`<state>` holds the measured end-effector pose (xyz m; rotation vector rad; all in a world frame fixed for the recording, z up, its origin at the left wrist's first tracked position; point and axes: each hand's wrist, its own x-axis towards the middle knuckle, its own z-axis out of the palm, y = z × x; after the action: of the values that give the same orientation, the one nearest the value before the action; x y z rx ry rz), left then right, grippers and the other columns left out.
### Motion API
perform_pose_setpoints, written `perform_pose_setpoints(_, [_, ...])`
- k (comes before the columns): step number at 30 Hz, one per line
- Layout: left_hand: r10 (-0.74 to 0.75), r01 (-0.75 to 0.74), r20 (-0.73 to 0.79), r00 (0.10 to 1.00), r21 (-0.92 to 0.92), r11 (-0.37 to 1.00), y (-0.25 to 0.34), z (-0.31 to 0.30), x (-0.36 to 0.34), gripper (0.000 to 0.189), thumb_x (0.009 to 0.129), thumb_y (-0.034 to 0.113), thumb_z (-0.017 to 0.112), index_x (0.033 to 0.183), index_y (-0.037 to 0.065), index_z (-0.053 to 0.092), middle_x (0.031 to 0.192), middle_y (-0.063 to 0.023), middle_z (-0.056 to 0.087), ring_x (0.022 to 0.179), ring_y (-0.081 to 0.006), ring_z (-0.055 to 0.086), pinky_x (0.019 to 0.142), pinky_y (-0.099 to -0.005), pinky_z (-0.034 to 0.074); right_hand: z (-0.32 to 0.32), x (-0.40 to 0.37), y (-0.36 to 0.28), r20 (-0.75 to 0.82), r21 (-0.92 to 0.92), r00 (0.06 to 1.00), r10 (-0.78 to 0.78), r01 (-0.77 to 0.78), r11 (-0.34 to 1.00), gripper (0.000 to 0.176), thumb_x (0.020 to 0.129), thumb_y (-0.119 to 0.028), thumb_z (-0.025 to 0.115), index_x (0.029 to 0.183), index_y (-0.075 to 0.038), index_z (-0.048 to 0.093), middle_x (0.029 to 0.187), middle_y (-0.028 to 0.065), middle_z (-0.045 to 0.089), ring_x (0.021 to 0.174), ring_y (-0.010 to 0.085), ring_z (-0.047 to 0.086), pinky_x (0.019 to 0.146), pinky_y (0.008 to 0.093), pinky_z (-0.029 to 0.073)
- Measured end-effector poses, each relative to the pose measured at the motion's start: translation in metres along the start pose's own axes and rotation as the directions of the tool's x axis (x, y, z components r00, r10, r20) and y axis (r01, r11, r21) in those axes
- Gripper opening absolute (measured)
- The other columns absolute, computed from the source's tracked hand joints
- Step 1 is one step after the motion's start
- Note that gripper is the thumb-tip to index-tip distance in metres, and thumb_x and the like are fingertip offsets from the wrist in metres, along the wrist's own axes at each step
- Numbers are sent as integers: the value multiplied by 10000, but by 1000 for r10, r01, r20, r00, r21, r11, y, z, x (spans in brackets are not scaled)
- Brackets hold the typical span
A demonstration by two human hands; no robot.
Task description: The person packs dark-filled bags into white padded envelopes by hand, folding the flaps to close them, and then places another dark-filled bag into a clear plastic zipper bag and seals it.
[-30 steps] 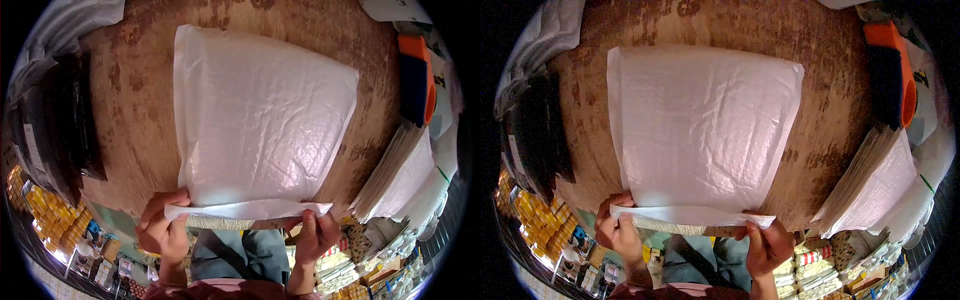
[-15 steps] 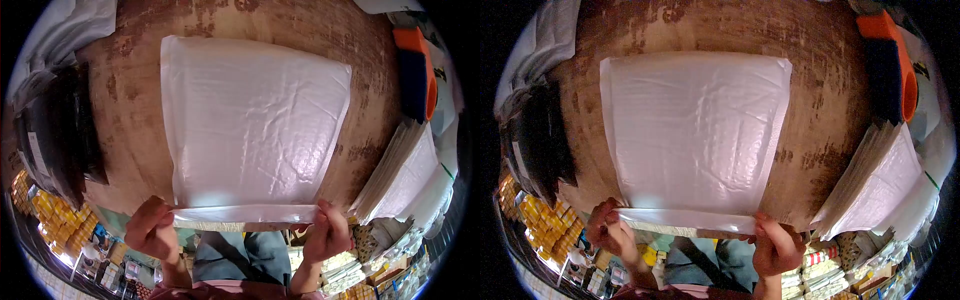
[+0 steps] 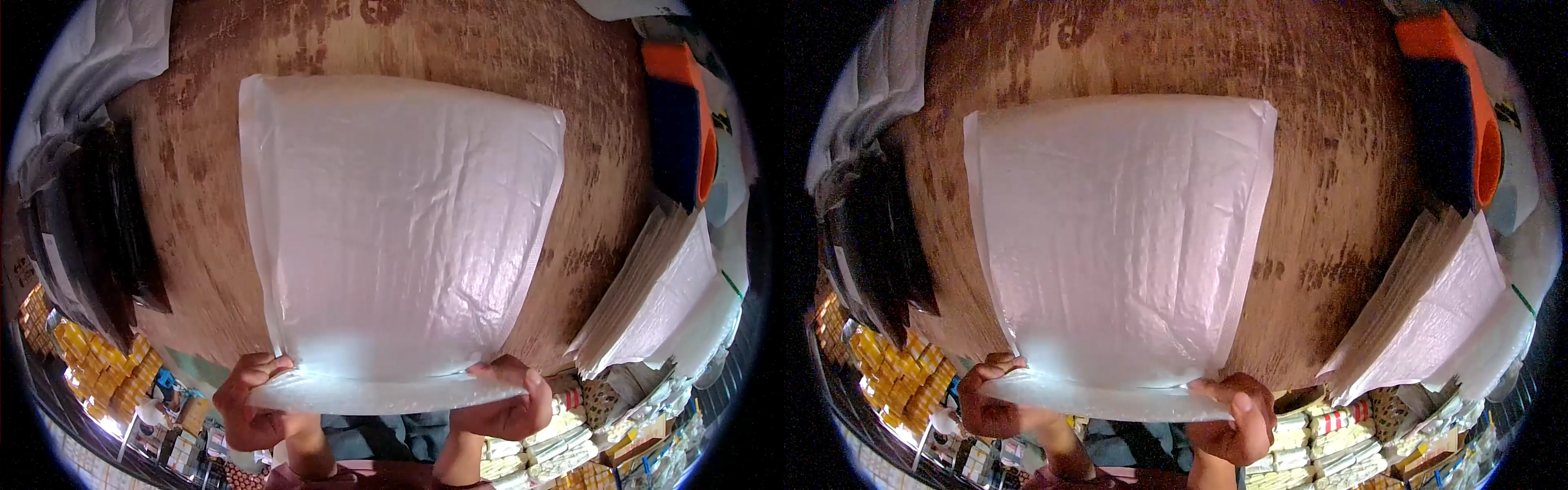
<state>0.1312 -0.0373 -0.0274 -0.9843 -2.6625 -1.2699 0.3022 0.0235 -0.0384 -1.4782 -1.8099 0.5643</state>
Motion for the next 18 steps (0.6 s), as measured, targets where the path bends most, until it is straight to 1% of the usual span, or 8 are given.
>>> perform_pose_setpoints(2, [39,-33,-74,996,78,996,3,9,1,297,956,119,447,697,-13,508,579,-89,570,490,-181,551,477,-285,464,5,-3,-1,-31,85,997,74,-71,994,227,1018,-154,414,1185,-2,443,511,81,550,442,156,523,491,280,466])
perform_pose_setpoints(7, [37,-4,-114,993,279,960,-14,6,-9,241,962,91,460,750,-15,498,644,-93,553,533,-171,529,501,-277,446,11,-2,2,-119,-235,993,16,-44,971,187,1019,-102,388,1135,13,478,924,145,597,524,140,500,486,264,447])
perform_pose_setpoints(9, [49,-4,-109,993,379,925,-20,3,-9,190,959,78,493,805,-31,518,713,-108,570,604,-171,541,549,-277,451,14,14,5,-195,-301,967,161,-216,929,174,1010,-111,437,1107,8,519,823,86,592,480,68,425,443,209,343])
perform_pose_setpoints(13, [170,-108,-116,979,414,904,-14,15,18,105,930,42,556,889,-54,554,850,-128,587,747,-173,546,649,-282,455,-9,23,-2,-269,-21,743,613,-640,768,267,1006,-243,478,968,6,565,736,115,600,488,108,472,443,226,357])
perform_pose_setpoints(14, [183,-125,-122,975,376,918,-17,13,20,92,921,32,569,903,-58,562,880,-132,589,777,-174,545,671,-285,456,-15,25,-8,-259,72,703,663,-670,739,311,1003,-280,483,930,12,563,777,154,620,517,151,533,457,242,411])
perform_pose_setpoints(15, [174,-108,-137,975,392,914,-16,14,22,102,929,37,557,896,-59,564,849,-119,585,751,-181,543,664,-289,458,-11,27,-12,-208,146,822,530,-509,848,407,986,-398,494,901,-10,582,724,116,617,449,129,509,403,206,360])
perform_pose_setpoints(16, [162,-93,-138,977,407,909,-18,12,21,108,933,42,552,903,-61,565,844,-119,584,746,-184,541,664,-289,459,-17,24,-21,-84,243,800,595,-562,790,384,908,-387,644,915,-6,596,713,100,617,500,120,538,424,211,372])
perform_pose_setpoints(18, [162,-88,-138,977,429,899,-25,11,20,118,940,50,543,908,-62,564,835,-118,581,737,-187,539,662,-290,458,-18,20,-35,151,118,820,551,-569,814,533,862,-454,629,1011,52,558,741,74,568,560,109,498,487,203,367])
